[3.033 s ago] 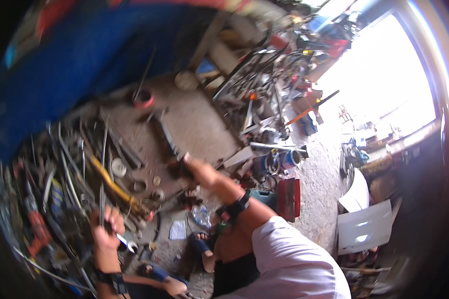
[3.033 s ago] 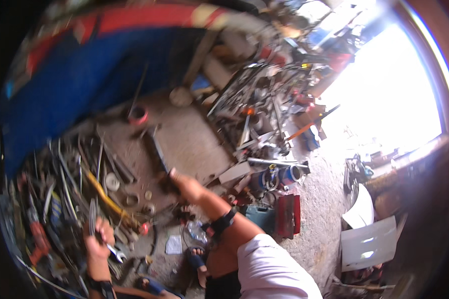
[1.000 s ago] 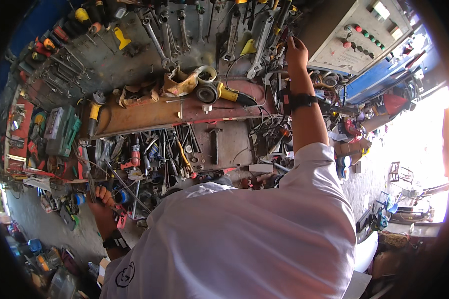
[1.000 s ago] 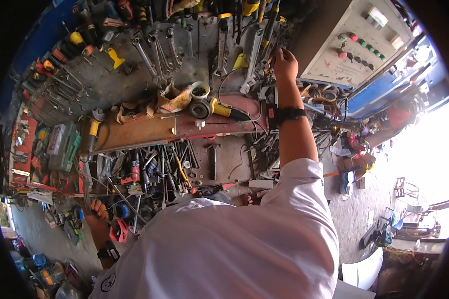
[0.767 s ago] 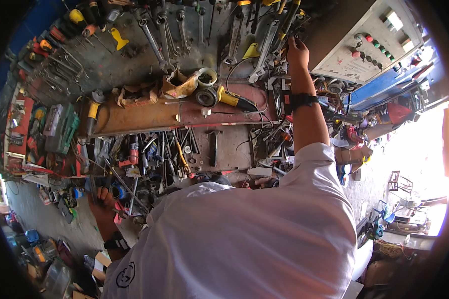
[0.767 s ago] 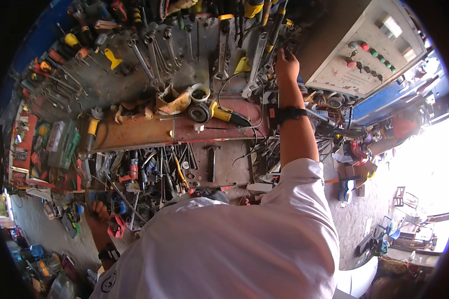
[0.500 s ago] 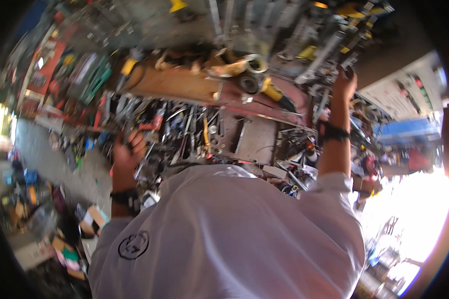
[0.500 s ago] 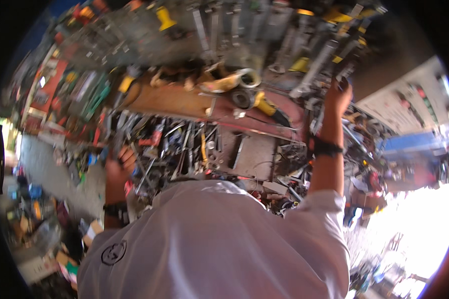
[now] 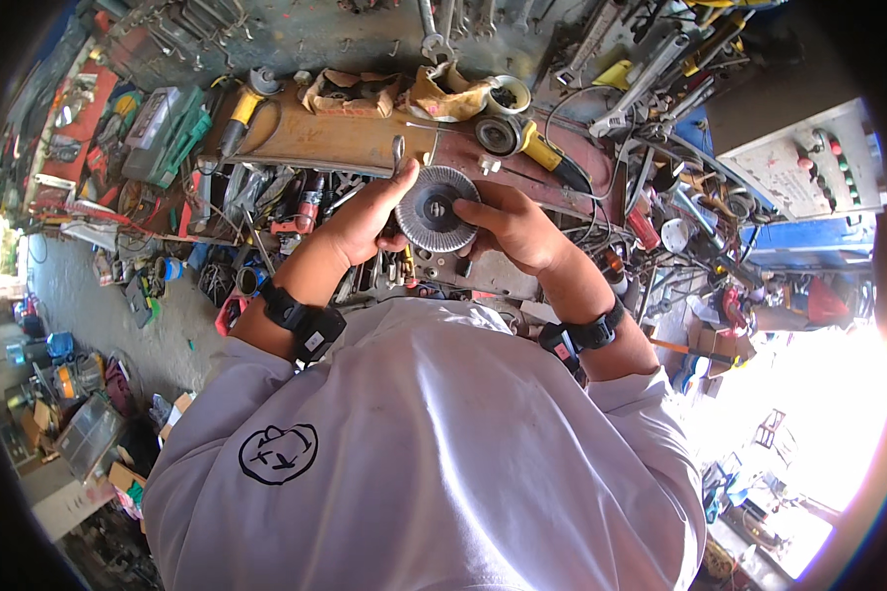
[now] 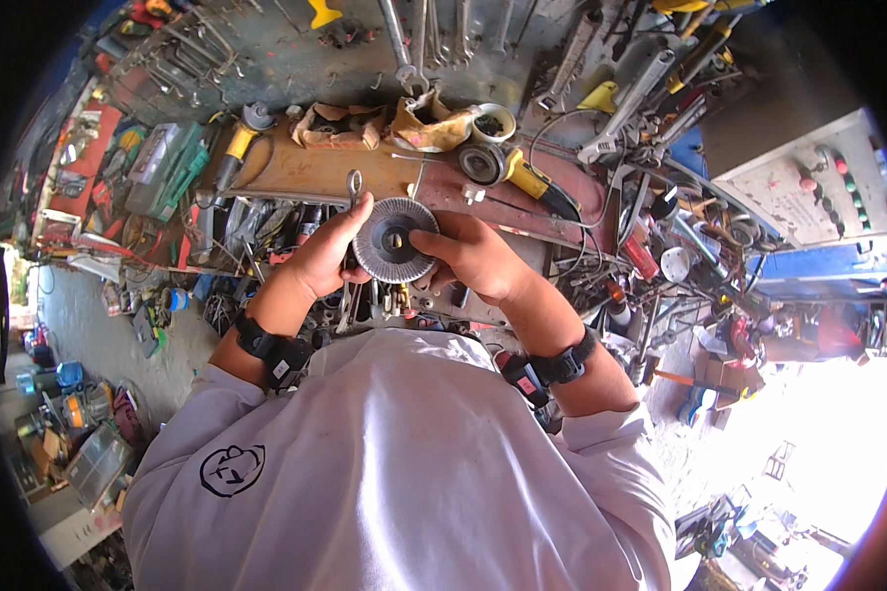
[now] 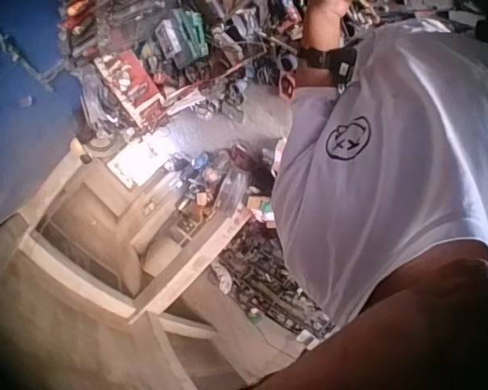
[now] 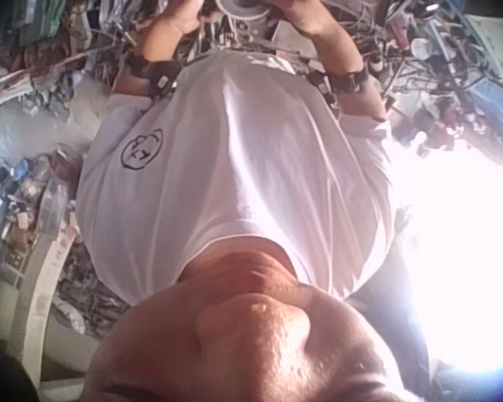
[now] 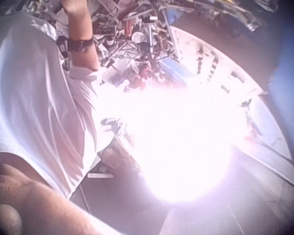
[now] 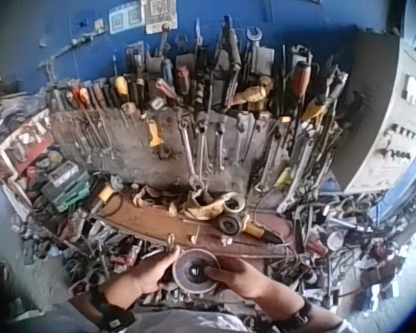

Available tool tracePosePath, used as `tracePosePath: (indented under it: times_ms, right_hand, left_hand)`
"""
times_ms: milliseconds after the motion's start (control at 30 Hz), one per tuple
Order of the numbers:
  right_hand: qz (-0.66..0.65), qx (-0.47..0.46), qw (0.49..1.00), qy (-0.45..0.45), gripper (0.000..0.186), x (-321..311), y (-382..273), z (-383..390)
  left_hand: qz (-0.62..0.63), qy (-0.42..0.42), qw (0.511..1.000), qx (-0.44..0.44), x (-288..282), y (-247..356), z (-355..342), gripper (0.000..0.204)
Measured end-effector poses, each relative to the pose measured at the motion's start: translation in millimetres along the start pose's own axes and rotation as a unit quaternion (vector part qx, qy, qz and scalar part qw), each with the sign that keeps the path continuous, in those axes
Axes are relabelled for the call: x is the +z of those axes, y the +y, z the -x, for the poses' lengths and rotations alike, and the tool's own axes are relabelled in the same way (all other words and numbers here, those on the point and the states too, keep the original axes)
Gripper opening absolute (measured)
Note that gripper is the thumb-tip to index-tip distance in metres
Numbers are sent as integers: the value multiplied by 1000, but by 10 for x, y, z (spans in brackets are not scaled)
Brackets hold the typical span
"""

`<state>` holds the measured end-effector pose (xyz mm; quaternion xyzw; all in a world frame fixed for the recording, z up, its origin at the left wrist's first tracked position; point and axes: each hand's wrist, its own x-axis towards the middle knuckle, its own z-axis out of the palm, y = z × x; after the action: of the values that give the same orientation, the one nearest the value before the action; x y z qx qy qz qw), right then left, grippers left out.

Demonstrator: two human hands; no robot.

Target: The person holds a metal component and cleans its surface using various metal tools and a round abrasive wheel at a workbench. They pick up a wrench, a screwdriver, and different circular metal parts, placing them on the table.

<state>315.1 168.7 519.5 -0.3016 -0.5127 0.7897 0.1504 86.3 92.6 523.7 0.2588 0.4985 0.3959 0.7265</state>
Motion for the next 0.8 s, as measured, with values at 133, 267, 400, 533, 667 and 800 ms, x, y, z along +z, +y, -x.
tracePosePath:
  times_ms: [133,267,400,533,667,800]
  right_hand:
    - [-100,-26,990,101,37,-308,70,331]
    - [-83,-74,937,330,34,-1031,568,715]
    - [-158,-77,850,497,29,-1520,984,1219]
    - [-251,-86,813,519,25,-1880,1239,1496]
    - [-347,-106,773,521,18,-2408,1523,1641]
    - [-355,-118,747,550,18,-3152,1638,1664]
  left_hand:
    - [209,-77,974,-28,-383,-130,-167,54]
    - [372,-54,925,47,-1003,-260,-139,38]
    - [502,-102,851,112,-1744,-447,37,27]
    - [566,-71,813,116,-2192,-519,237,20]
    - [506,-31,845,172,-2217,-634,308,29]
    - [498,47,851,161,-2320,-803,249,28]
